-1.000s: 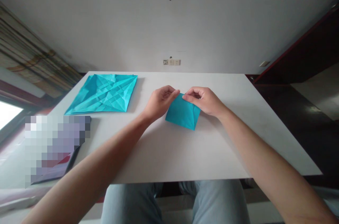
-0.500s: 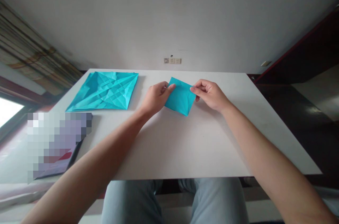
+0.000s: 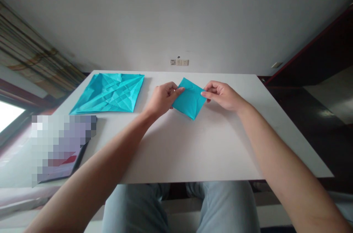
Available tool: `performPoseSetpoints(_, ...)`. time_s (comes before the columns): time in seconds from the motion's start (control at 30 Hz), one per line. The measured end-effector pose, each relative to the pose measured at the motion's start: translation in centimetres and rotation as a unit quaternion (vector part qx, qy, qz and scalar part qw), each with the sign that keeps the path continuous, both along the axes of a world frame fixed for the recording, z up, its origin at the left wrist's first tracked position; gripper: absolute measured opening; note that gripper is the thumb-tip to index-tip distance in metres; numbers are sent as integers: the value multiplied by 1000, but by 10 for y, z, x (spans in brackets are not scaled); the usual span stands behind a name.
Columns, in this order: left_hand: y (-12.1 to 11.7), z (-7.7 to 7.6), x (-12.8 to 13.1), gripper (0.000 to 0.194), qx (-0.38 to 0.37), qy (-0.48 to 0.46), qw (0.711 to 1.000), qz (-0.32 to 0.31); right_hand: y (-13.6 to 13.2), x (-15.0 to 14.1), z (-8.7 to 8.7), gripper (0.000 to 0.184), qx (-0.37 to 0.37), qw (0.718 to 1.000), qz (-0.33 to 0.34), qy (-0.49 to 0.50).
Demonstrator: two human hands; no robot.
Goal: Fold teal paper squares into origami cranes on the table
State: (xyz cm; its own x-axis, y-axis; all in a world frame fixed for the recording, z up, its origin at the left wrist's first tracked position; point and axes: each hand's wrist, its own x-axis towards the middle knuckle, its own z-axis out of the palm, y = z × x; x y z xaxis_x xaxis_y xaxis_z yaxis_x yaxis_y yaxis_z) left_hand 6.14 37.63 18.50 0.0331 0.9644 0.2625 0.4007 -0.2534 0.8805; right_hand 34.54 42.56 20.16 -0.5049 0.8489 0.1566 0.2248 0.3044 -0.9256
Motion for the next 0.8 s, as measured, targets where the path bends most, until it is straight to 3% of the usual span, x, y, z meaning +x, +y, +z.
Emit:
performPoseSetpoints(0.1,-3,2,2,43,8,22,1000,4,0,0,-4,56,38,998,-53,-1)
performPoseSetpoints(0.23,-6,3,7,43,-1,15,1000,5,-2,-6,-7,60,-29,998,-29,38)
performPoseSetpoints(0.33,-6,3,8,52,-35,-71,996,-30,-2,-11,-7,62,-30,996,-40,69)
performPoseSetpoints(0.47,-3,2,8,77,-137,-202,966,-90,0,-14,-8,68,-28,988,-83,131)
performPoseSetpoints(0.67,-3,-3,13,79,-134,-247,958,-53,1,-13,-7,70,-24,987,-85,131)
performPoseSetpoints(0.8,-5,-5,18,85,-157,-266,946,-95,0,-13,-4,70,-17,983,-99,155)
